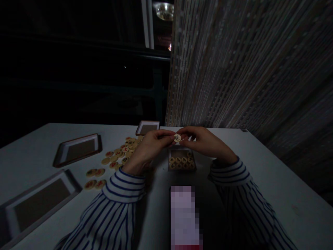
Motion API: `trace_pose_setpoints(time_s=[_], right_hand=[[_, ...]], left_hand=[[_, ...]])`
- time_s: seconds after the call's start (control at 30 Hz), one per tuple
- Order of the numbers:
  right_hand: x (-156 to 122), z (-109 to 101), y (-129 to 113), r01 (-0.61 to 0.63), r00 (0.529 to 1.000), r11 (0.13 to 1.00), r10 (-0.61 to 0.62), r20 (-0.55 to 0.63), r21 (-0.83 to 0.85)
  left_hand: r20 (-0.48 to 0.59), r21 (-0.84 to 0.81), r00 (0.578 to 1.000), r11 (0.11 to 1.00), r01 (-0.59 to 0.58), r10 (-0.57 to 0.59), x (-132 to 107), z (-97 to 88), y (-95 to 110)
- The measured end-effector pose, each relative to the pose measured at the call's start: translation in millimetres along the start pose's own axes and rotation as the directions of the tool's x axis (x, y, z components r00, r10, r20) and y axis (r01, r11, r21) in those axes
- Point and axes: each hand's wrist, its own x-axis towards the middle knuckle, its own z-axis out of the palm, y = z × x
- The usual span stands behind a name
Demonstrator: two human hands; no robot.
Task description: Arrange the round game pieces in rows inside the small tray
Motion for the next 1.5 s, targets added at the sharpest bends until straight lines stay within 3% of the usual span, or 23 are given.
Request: trace_pose_setpoints(time_s=[0.5,0.83,1.13,1.27,1.5], right_hand=[[1,2,2,0.072,0.997,0.984,-0.074,-0.009,-0.162],[3,9,10,0.035,0.999,0.933,-0.028,0.024,-0.358],[1,7,16,0.004,0.992,0.92,0.046,0.117,-0.393],[1,6,22,-0.045,0.982,0.9,0.119,0.145,-0.433],[3,11,39,-0.109,0.952,0.871,0.23,0.203,-0.479]], left_hand=[[-0.016,0.06,0.999,0.998,-0.031,0.032,2,4.2,-1],[-0.054,0.108,0.998,0.994,0.03,-0.024,9,5.1,-17],[0.021,0.235,1.0,0.972,0.011,-0.017,17,0.9,-26],[0.007,0.424,0.998,0.904,-0.056,0.059,23,-6.9,-36],[0.039,0.781,0.987,0.611,-0.126,0.154,23,-14.1,-39]])
